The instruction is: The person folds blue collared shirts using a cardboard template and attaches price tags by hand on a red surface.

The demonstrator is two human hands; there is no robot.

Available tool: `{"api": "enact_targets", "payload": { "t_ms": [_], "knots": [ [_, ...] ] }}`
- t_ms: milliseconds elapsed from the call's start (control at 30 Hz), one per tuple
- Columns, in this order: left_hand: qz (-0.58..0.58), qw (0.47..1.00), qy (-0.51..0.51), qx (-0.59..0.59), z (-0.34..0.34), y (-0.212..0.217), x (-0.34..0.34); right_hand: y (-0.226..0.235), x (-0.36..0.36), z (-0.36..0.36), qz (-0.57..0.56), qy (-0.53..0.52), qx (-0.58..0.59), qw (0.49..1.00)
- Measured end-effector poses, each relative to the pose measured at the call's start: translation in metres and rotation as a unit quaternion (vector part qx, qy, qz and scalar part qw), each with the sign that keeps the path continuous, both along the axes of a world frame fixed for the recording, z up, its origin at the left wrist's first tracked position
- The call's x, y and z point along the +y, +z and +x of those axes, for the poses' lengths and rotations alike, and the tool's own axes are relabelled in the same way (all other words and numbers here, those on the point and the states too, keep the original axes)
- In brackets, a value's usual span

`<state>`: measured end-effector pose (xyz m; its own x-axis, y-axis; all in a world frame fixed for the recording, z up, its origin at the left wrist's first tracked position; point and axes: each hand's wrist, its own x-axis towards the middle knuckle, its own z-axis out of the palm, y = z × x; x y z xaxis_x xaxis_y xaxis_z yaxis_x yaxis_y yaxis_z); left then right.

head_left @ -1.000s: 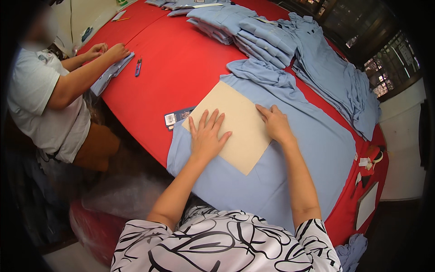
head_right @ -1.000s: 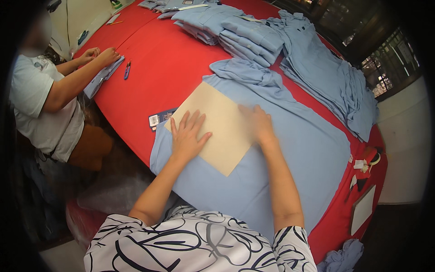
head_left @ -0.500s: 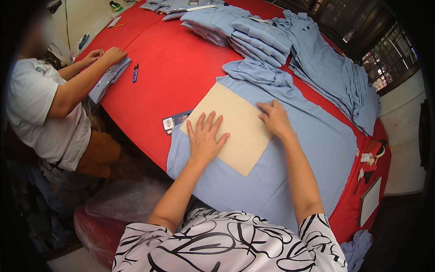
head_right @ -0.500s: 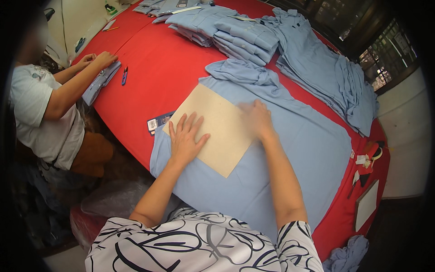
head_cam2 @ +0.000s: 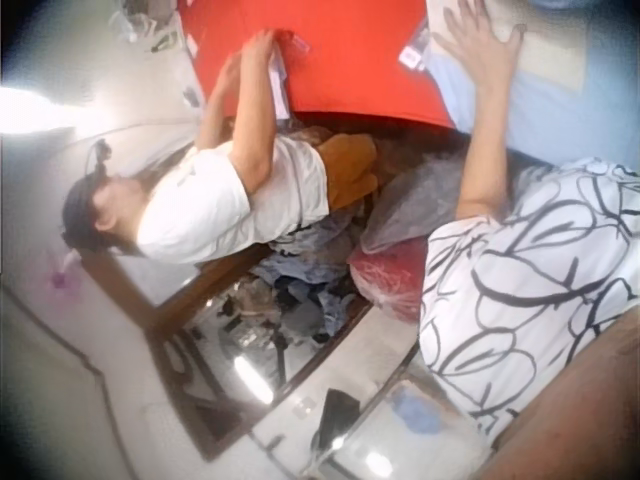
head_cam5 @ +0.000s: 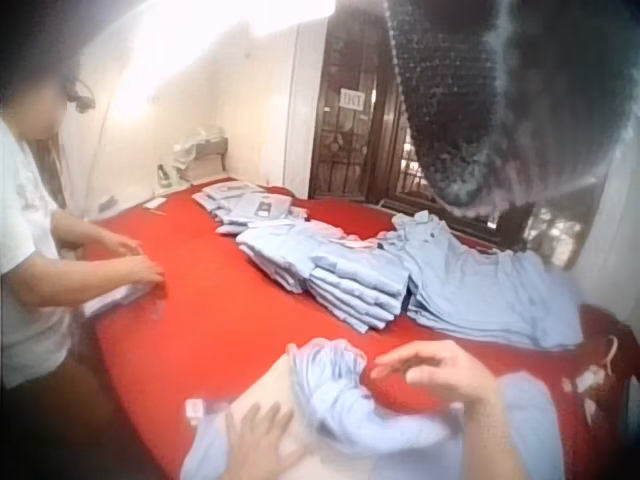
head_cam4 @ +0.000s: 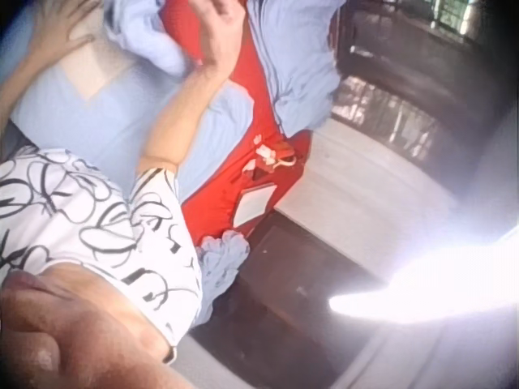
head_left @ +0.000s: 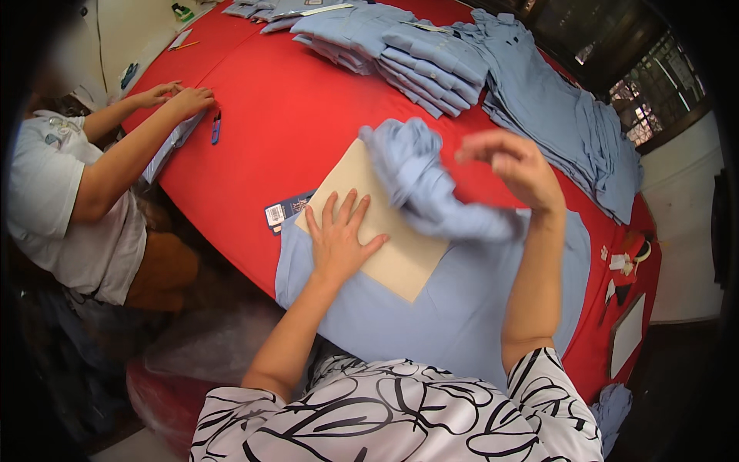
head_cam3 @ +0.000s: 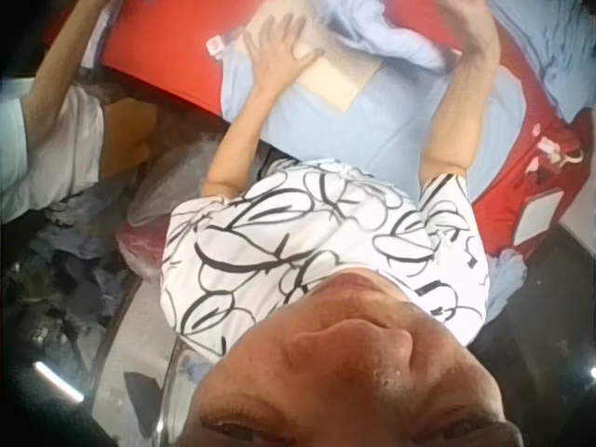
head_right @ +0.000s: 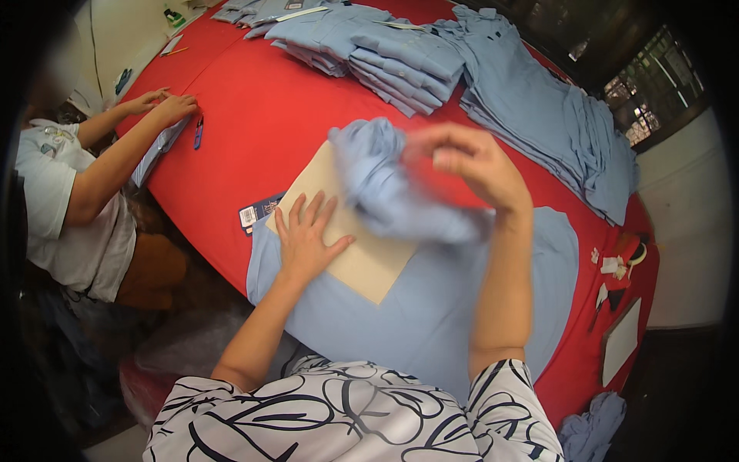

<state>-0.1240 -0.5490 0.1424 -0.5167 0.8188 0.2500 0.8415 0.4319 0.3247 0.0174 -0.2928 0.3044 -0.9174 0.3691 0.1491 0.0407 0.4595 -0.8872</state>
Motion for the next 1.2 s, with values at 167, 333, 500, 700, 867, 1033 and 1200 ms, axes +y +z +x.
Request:
{"api": "enact_targets", "payload": {
  "t_ms": [167,333,500,700,867,1033,1200],
  "knots": [
    [0.019,0.999,-0.026,0.019,-0.006,-0.008,0.004,-0.116,-0.034,-0.051,0.245,-0.144,-0.147,0.947],
    [0.136,0.973,0.005,-0.185,-0.007,-0.01,-0.001,-0.146,-0.121,-0.073,0.309,-0.034,-0.132,0.941],
    [0.123,0.992,0.026,-0.016,-0.003,-0.012,0.01,-0.133,-0.105,-0.053,0.243,0.045,-0.132,0.96],
    [0.039,0.999,-0.003,0.007,-0.005,-0.007,0.0,-0.105,-0.027,0.06,0.191,-0.24,-0.137,0.942],
    [0.098,0.995,-0.005,-0.031,-0.002,-0.014,0.012,-0.123,0.041,0.301,0.465,-0.434,-0.346,0.689],
    [0.047,0.998,-0.018,-0.022,-0.01,-0.014,0.003,-0.085,-0.051,0.386,0.468,-0.545,-0.263,0.643],
    [0.076,0.996,-0.022,-0.045,-0.008,-0.011,0.005,-0.095,-0.173,0.434,0.341,-0.571,-0.375,0.646]
  ]
}}
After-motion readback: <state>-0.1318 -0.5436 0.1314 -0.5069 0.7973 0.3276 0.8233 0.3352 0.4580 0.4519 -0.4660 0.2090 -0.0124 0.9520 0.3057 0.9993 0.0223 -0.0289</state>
